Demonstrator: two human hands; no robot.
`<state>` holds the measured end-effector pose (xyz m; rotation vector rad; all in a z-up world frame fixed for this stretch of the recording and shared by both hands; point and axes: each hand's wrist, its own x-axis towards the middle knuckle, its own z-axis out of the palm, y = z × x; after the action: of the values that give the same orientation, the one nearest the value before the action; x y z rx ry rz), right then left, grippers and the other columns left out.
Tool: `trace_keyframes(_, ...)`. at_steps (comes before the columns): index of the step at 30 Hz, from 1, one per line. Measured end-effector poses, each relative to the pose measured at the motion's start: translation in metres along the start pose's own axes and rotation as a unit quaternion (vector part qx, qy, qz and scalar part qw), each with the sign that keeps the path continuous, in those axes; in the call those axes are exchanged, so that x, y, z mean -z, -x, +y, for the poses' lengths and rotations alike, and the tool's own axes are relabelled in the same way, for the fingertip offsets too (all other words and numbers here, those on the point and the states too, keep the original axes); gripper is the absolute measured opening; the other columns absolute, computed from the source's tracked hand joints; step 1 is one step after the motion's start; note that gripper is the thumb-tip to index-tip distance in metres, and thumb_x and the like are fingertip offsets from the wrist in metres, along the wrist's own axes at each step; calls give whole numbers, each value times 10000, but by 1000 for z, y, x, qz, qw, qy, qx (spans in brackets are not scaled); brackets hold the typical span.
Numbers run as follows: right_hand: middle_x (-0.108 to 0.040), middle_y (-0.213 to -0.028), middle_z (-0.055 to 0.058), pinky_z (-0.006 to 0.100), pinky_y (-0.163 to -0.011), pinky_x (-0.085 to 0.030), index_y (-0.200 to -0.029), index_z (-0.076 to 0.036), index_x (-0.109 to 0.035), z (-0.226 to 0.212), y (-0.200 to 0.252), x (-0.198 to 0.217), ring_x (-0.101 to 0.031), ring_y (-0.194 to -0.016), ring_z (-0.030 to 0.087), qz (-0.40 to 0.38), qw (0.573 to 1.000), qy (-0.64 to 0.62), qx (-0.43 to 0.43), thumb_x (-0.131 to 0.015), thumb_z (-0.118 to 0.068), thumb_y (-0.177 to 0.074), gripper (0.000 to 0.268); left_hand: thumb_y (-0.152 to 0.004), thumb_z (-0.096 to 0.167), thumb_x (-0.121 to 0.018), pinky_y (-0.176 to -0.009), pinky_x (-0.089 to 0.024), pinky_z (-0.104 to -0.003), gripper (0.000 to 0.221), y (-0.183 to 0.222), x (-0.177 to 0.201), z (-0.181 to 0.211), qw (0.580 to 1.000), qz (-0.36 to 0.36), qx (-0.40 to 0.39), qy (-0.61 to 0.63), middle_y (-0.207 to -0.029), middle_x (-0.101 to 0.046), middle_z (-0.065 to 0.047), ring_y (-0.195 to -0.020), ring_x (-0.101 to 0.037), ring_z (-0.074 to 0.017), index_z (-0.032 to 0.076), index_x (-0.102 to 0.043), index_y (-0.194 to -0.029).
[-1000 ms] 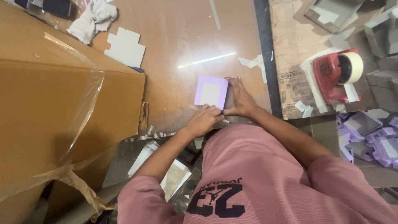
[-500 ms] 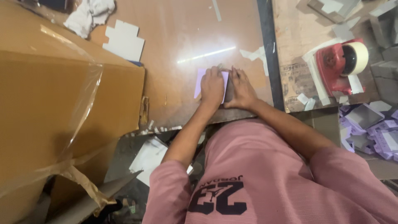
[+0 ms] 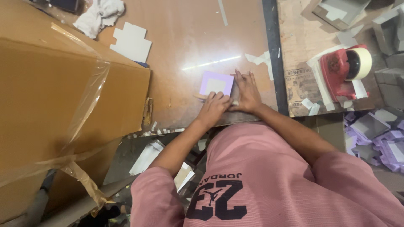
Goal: The person assembles small cardboard boxes by folding flaps and securing them with adhesive tape. They repeatedly pick up flat pieces, fold them into box shapes, and use a tape dispenser to seal the edges.
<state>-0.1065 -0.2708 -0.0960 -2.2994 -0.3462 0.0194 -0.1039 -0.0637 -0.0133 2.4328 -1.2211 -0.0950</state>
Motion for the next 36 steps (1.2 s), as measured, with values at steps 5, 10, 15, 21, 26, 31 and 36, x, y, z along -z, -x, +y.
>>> trace_keyframes(5,-502,-1389,297,622,-1262,-100,-1580,-13,-264,-6,3,4,-417,-1342,480,13,1000,10,-5,-871,-722,-469,1450,-892,142,-626,-889,-421,-419,212,35,9,13,994,-64,32,78,-1022,-613,-91,-1009,-536,-307,80,-736,-1062)
trace_keyframes(10,-543,-1416,187,642,-1275,-126,-1528,-131,-405,-17,-4,16,-466,-1336,435,-8,1000,9,-9,-875,-617,-590,1156,-906,147,-638,-849,-421,-426,229,6,28,-27,997,49,37,45,-970,-645,-59,-989,-577,-260,131,-784,-1083)
trace_keyframes(15,-521,-1475,128,656,-1230,-138,-1470,-157,-510,-26,-10,23,-457,-1280,447,-11,1000,24,14,-880,-568,-469,1143,-885,111,-612,-915,-444,-401,212,-41,33,-89,997,46,-13,-56,-936,-603,-51,-985,-563,-262,122,-746,-1049)
trace_keyframes(21,-527,-1443,128,667,-1220,-74,-1465,-161,-526,-30,-9,24,-461,-1263,434,-42,999,22,8,-895,-651,-427,1206,-817,22,-594,-901,-439,-413,342,-19,14,-87,996,83,29,-16,-954,-598,-72,-956,-540,-296,57,-733,-1128)
trace_keyframes(26,-520,-1499,131,639,-1253,-72,-1506,-210,-523,-29,-11,26,-483,-1293,387,-55,997,49,24,-858,-620,-400,1226,-812,-17,-603,-914,-439,-434,353,20,6,-71,992,118,40,-38,-944,-606,-73,-940,-535,-297,31,-726,-1139)
trace_keyframes(31,-528,-1498,124,636,-1244,-49,-1466,-186,-551,-27,-11,18,-475,-1291,402,-76,996,47,9,-857,-671,-377,1230,-745,-67,-619,-916,-439,-445,410,66,8,-38,983,111,144,-31,-911,-600,-99,-920,-544,-318,22,-731,-1130)
trace_keyframes(36,-555,-1466,138,628,-1278,-36,-1422,-78,-486,-16,-8,18,-484,-1308,399,-65,998,16,13,-845,-760,-442,1247,-732,-146,-565,-908,-461,-457,413,77,14,4,955,148,256,18,-978,-622,-131,-965,-560,-356,15,-721,-1079)
